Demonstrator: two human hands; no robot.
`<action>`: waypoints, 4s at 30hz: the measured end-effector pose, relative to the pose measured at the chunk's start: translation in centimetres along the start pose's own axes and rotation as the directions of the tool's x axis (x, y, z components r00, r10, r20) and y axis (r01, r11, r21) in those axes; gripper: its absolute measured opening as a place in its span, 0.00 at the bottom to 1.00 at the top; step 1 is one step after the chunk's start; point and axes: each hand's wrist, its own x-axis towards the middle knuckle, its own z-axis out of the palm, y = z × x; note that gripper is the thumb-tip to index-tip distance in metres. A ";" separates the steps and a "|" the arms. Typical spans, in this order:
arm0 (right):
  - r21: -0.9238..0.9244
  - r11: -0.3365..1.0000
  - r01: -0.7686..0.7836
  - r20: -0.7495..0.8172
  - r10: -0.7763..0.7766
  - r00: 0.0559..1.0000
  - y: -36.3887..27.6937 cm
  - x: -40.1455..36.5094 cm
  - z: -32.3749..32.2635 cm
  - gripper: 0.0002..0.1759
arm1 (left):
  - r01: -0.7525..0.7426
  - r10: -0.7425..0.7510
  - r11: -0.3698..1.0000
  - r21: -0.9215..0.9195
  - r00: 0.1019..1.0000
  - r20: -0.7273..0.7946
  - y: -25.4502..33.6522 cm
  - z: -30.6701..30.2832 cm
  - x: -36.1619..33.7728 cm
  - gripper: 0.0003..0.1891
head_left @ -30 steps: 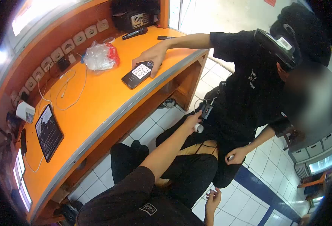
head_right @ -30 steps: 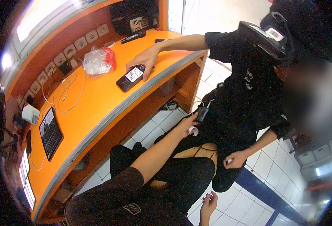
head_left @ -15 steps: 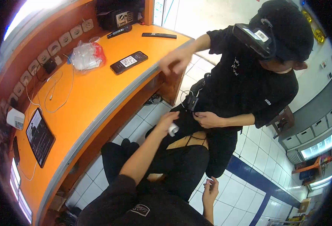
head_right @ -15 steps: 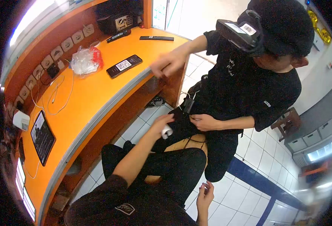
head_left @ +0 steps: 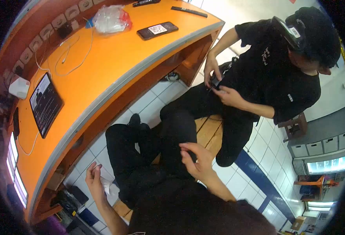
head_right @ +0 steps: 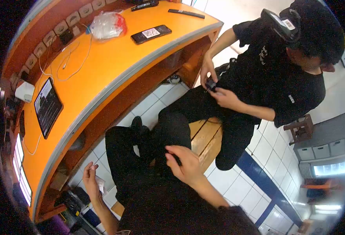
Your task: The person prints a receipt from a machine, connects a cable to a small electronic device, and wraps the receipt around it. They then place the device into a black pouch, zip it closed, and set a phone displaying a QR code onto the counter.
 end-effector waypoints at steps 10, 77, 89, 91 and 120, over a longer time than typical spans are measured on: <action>-0.040 0.916 -0.399 0.383 0.383 0.841 7.2 -0.5 6.3 0.14 | 0.091 -0.102 0.991 -0.097 0.988 -0.116 -8.2 4.1 2.9 0.16; -0.981 -0.157 -0.113 -0.179 0.958 0.222 35.9 -6.1 8.8 0.29 | -0.199 0.338 0.781 0.592 0.932 -0.132 -10.1 17.9 15.0 0.15; -0.334 0.163 -0.928 -0.130 0.967 0.217 32.5 -1.2 7.7 0.39 | -0.024 0.134 0.741 0.671 0.985 -0.113 -6.4 19.2 14.5 0.14; -0.588 0.149 -0.795 -0.385 0.813 0.437 33.7 -3.8 9.3 0.39 | -0.144 0.174 0.808 0.572 0.985 0.003 -5.7 21.5 15.2 0.12; -0.683 0.218 -0.697 -0.414 0.670 0.616 33.2 -3.3 8.6 0.37 | -0.816 0.733 0.458 -0.352 0.123 0.669 13.6 59.5 16.5 0.10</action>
